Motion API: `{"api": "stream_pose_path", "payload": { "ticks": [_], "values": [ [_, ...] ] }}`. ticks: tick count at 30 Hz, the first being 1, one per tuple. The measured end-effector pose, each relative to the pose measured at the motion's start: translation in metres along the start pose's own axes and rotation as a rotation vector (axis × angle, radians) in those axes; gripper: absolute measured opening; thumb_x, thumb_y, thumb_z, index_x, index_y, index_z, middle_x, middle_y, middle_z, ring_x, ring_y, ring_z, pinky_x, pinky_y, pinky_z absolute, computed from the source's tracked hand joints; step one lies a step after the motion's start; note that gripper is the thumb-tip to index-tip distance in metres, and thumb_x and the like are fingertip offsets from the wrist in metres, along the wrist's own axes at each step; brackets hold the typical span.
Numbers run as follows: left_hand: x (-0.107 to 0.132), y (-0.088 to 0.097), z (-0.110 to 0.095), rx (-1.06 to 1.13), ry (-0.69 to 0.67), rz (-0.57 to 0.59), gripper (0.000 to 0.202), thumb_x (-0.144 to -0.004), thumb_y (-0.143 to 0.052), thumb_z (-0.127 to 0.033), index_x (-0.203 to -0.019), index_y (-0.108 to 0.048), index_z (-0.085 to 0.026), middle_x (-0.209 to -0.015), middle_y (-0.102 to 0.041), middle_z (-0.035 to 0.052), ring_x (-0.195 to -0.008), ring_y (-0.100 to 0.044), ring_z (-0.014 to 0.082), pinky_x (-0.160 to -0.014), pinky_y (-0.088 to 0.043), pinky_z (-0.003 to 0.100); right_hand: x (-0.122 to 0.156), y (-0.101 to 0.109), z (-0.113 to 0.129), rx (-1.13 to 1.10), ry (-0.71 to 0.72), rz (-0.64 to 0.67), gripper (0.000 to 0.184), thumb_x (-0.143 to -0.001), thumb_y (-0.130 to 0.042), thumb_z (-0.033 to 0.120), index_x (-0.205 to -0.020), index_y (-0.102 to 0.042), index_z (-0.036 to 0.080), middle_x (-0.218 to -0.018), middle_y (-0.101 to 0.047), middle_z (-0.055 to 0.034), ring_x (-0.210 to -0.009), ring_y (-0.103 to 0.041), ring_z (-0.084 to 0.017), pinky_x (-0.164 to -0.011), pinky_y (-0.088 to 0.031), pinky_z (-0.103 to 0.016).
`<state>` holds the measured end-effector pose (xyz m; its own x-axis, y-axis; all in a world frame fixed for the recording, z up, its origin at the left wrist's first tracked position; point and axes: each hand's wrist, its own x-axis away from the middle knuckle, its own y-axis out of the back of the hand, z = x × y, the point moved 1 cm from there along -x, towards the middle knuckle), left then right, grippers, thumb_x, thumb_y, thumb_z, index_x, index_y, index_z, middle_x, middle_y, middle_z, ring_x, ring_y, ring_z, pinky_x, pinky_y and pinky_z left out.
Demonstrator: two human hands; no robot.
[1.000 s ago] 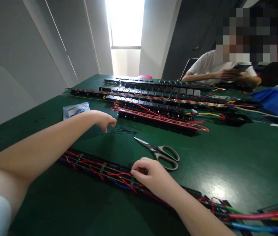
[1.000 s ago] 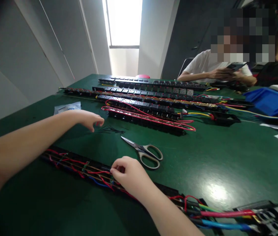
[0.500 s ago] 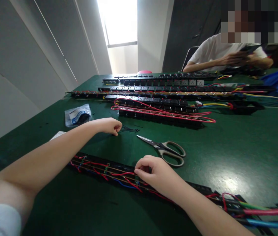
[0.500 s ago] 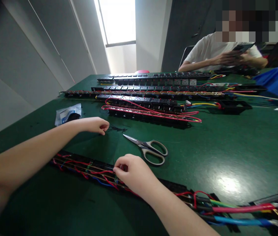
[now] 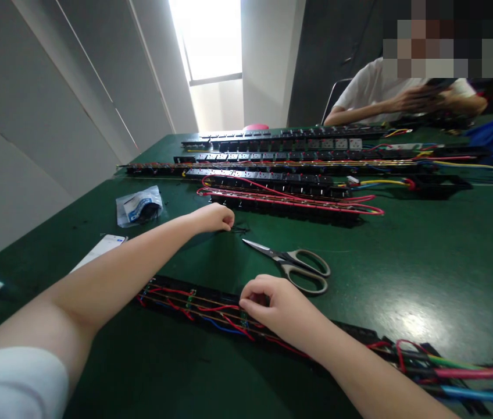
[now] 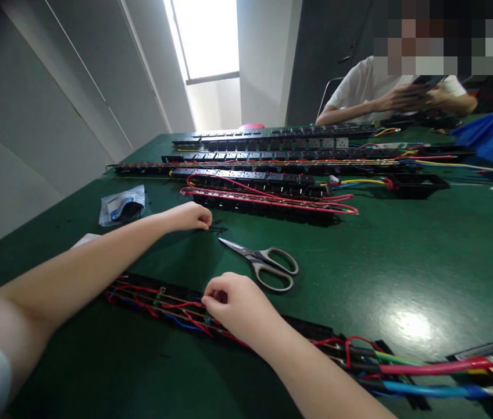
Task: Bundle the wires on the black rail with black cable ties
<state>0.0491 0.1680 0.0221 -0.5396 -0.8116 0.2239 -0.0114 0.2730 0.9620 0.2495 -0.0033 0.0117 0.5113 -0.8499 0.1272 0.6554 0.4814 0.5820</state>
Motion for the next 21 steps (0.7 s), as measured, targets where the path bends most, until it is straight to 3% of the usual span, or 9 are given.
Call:
{"api": "stream_pose_path", "payload": {
  "ticks": [4, 7, 11, 14, 17, 21],
  "values": [
    [-0.007, -0.007, -0.009, -0.009, -0.069, -0.037, 0.016, -0.086, -0.061, -0.022, -0.097, -0.073, -0.020, -0.094, -0.075, -0.0007, -0.083, -0.065, 0.0128, -0.075, -0.044, 0.021, 0.001, 0.000, 0.000, -0.009, -0.001, 0.004, 0.011, -0.083, -0.065, 0.019, -0.078, -0.075, 0.018, -0.078, -0.066, -0.0020, -0.072, -0.058, -0.014, -0.065, -0.043, -0.026],
    [0.001, -0.006, 0.000, -0.035, -0.068, -0.061, 0.020, -0.089, -0.059, -0.027, -0.105, -0.070, -0.024, -0.099, -0.075, -0.0028, -0.086, -0.066, 0.0115, -0.077, -0.046, 0.019, 0.001, 0.000, 0.001, -0.015, -0.008, 0.003, 0.012, -0.083, -0.065, 0.020, -0.078, -0.075, 0.018, -0.078, -0.066, -0.0021, -0.071, -0.058, -0.014, -0.065, -0.043, -0.026],
    [0.034, 0.008, 0.039, -0.179, 0.102, -0.156, 0.016, -0.089, -0.057, -0.031, -0.099, -0.066, -0.021, -0.106, -0.071, 0.0043, -0.093, -0.066, 0.0189, -0.076, -0.046, 0.025, 0.001, 0.001, 0.001, -0.018, -0.021, 0.007, 0.012, -0.084, -0.065, 0.020, -0.078, -0.076, 0.018, -0.079, -0.066, -0.0025, -0.070, -0.058, -0.014, -0.065, -0.043, -0.026],
    [0.067, 0.016, 0.077, -0.303, 0.306, -0.229, 0.027, -0.090, -0.055, -0.033, -0.111, -0.059, -0.017, -0.111, -0.068, 0.0131, -0.100, -0.065, 0.0270, -0.078, -0.045, 0.030, 0.000, 0.001, 0.000, -0.018, -0.019, 0.012, 0.012, -0.084, -0.065, 0.020, -0.079, -0.076, 0.018, -0.078, -0.067, -0.0027, -0.068, -0.058, -0.014, -0.064, -0.043, -0.026],
    [0.097, 0.019, 0.108, -0.363, 0.431, -0.239, 0.036, -0.091, -0.053, -0.039, -0.117, -0.055, -0.016, -0.111, -0.067, 0.0157, -0.102, -0.064, 0.0287, -0.081, -0.045, 0.031, 0.000, 0.001, 0.000, -0.016, -0.015, 0.015, 0.013, -0.084, -0.064, 0.022, -0.079, -0.075, 0.018, -0.077, -0.066, -0.0029, -0.068, -0.057, -0.014, -0.063, -0.043, -0.026],
    [0.124, 0.020, 0.134, -0.377, 0.525, -0.238, 0.039, -0.091, -0.047, -0.038, -0.121, -0.054, -0.013, -0.115, -0.064, 0.0188, -0.107, -0.063, 0.0298, -0.084, -0.045, 0.032, 0.000, 0.001, 0.001, -0.014, -0.017, 0.017, 0.013, -0.085, -0.064, 0.024, -0.079, -0.075, 0.018, -0.079, -0.067, -0.0034, -0.069, -0.058, -0.015, -0.063, -0.043, -0.026]
  ]
}}
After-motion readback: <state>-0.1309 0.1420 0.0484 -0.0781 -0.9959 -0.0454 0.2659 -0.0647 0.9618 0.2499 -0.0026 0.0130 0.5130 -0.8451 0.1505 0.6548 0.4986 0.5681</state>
